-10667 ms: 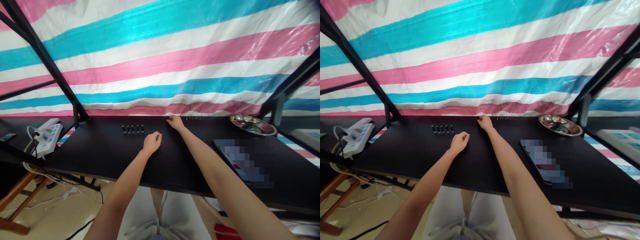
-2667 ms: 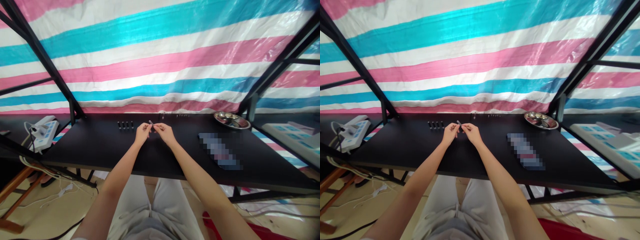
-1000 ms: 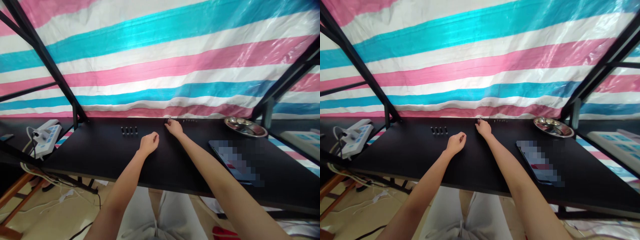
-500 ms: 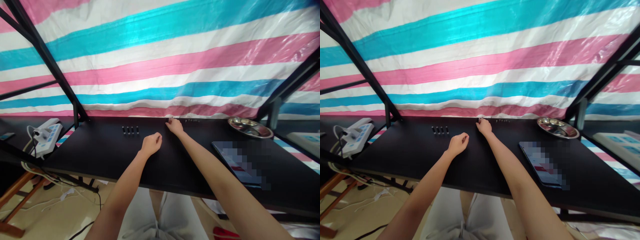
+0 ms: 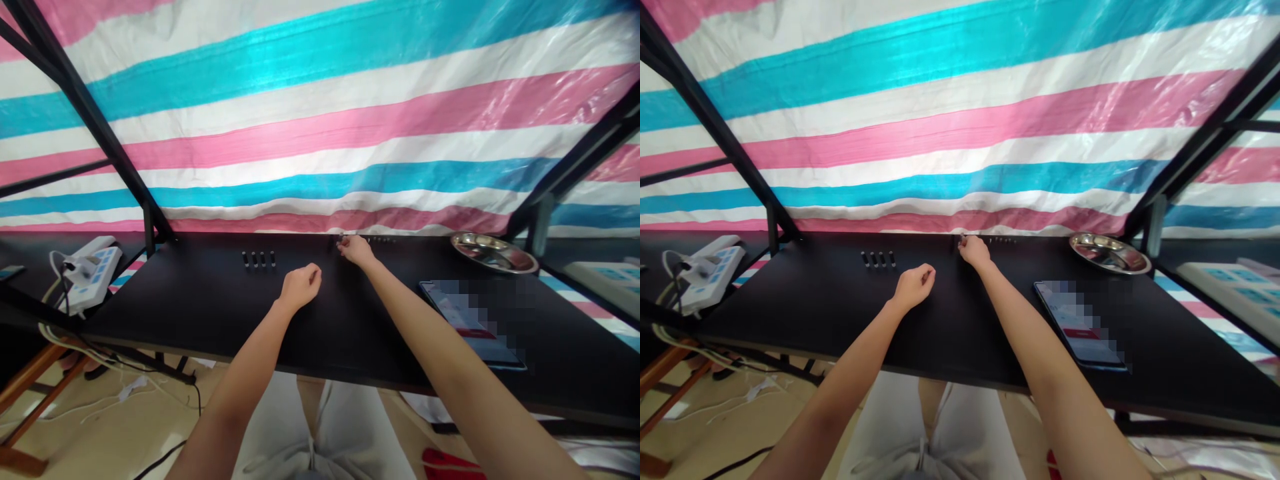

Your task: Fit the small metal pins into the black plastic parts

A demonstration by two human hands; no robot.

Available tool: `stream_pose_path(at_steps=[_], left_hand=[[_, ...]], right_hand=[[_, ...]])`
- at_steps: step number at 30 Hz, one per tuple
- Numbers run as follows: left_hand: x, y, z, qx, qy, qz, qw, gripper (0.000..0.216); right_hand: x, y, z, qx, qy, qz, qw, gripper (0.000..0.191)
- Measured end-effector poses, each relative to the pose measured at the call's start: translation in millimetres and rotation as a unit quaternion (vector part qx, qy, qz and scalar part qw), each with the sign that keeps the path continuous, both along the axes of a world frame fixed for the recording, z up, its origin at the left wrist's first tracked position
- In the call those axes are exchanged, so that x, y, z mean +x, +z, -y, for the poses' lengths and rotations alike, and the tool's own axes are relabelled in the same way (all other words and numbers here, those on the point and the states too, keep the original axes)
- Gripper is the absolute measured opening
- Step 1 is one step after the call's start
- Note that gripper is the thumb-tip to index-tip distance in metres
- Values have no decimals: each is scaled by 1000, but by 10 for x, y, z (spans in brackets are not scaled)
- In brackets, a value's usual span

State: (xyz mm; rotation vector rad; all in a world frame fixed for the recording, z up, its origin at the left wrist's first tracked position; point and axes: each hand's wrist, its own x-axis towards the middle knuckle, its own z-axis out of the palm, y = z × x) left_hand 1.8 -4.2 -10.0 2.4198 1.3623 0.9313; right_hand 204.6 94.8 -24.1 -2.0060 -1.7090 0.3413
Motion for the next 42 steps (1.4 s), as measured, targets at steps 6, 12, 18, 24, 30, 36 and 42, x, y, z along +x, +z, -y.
stream_pose_path(at_steps=[6,12,18,24,30,36,42], left_hand=[[-11,-36,-19,9,0,7,1000,23],[-7,-5,-8,-2,7,-1,1000,23],[-7,19,9,-10,7,-3,1000,23],[-7,10,5,-11,8,-9,1000,23],[-4,22,14,-7,13,-22,1000,24],[-14,53,2,-37,137,-27,990,34],[-117,96,-94,-128,265,-13,956,71]], right_hand=[[-5,-1,84,8,-40,2,999,21],[-31,-40,67,11,-47,6,999,24],[-73,-37,45,2,-59,-5,998,24],[-77,-43,22,-5,-61,-17,998,24],[-83,-15,46,-27,-65,-17,997,26],[-57,25,48,-55,-52,-17,997,26],[36,64,125,-72,-14,-9,997,29]])
